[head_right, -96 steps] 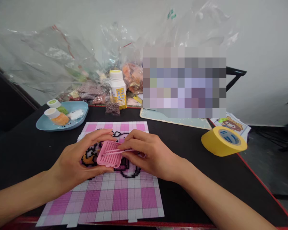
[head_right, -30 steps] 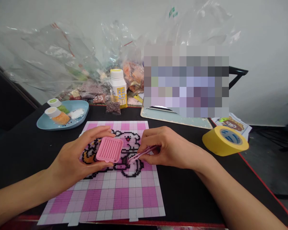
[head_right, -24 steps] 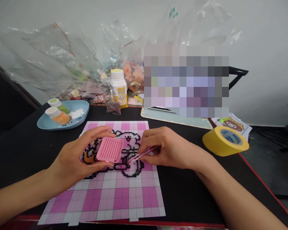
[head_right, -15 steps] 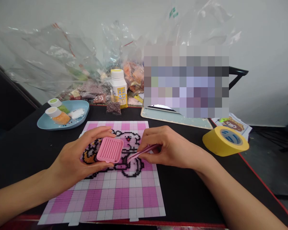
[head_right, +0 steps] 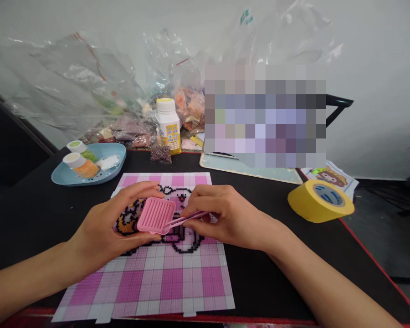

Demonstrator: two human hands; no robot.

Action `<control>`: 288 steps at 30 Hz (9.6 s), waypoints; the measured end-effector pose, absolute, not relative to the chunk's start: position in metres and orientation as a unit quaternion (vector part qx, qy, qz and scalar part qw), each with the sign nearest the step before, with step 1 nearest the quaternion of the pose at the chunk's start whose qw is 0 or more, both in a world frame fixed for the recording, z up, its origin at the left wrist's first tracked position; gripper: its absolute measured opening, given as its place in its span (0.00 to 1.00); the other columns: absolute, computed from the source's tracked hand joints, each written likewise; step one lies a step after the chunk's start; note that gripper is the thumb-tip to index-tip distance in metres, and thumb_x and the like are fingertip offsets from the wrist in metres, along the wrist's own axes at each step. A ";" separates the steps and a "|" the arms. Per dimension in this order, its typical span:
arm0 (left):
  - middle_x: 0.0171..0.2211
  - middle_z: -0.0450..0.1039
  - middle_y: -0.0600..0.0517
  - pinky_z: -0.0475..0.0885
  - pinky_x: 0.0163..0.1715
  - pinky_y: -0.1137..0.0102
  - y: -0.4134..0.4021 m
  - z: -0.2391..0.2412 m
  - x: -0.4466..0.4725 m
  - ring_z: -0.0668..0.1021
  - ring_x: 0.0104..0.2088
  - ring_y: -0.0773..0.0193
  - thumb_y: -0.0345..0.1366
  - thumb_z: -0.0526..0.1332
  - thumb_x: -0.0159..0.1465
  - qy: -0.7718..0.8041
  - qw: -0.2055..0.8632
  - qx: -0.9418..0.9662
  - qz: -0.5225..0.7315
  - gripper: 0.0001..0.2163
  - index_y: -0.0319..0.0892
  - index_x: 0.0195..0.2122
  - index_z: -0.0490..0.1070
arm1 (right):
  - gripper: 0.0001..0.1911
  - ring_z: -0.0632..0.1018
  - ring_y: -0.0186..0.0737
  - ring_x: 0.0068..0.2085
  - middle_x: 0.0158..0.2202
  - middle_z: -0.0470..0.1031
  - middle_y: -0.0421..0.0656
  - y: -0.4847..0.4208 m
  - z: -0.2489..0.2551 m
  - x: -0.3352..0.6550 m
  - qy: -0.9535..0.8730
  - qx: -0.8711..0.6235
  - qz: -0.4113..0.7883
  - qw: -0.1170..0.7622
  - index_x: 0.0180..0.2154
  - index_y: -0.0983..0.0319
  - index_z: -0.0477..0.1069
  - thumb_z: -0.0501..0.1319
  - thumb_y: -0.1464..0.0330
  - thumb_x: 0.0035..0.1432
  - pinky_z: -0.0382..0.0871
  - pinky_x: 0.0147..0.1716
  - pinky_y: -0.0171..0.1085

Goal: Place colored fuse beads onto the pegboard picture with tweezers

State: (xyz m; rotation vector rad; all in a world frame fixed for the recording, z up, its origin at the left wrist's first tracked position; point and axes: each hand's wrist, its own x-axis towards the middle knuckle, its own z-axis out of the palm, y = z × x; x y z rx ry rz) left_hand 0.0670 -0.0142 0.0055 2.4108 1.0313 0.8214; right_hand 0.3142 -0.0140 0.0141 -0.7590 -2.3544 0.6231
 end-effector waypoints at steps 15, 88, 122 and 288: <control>0.52 0.71 0.52 0.69 0.54 0.63 -0.014 0.006 0.067 0.73 0.54 0.58 0.34 0.70 0.55 0.366 0.186 0.863 0.295 0.32 0.52 0.57 0.56 | 0.05 0.73 0.31 0.32 0.33 0.73 0.44 -0.012 0.014 0.318 -0.886 -0.283 0.209 0.302 0.38 0.64 0.75 0.61 0.71 0.60 0.66 0.29 0.30; 0.51 0.71 0.51 0.69 0.53 0.60 -0.015 0.007 0.068 0.73 0.54 0.56 0.33 0.70 0.55 0.367 0.192 0.863 0.288 0.33 0.52 0.58 0.55 | 0.07 0.73 0.30 0.32 0.33 0.73 0.43 -0.013 0.012 0.315 -0.888 -0.270 0.223 0.298 0.40 0.65 0.75 0.62 0.73 0.59 0.67 0.29 0.30; 0.53 0.71 0.50 0.68 0.54 0.59 -0.013 0.004 0.065 0.72 0.56 0.55 0.36 0.69 0.56 0.375 0.162 0.862 0.300 0.30 0.52 0.58 0.57 | 0.06 0.74 0.31 0.29 0.31 0.75 0.43 -0.009 0.024 0.332 -0.890 -0.304 0.261 0.215 0.35 0.63 0.77 0.61 0.69 0.60 0.68 0.29 0.30; 0.29 0.69 0.50 0.73 0.28 0.71 0.015 0.067 0.010 0.74 0.27 0.65 0.40 0.59 0.64 0.359 0.684 0.478 0.417 0.11 0.37 0.38 0.75 | 0.28 0.62 0.58 0.61 0.53 0.71 0.62 0.087 -0.005 0.327 -0.687 -0.653 -0.292 0.131 0.57 0.79 0.58 0.49 0.83 0.52 0.61 0.53 0.49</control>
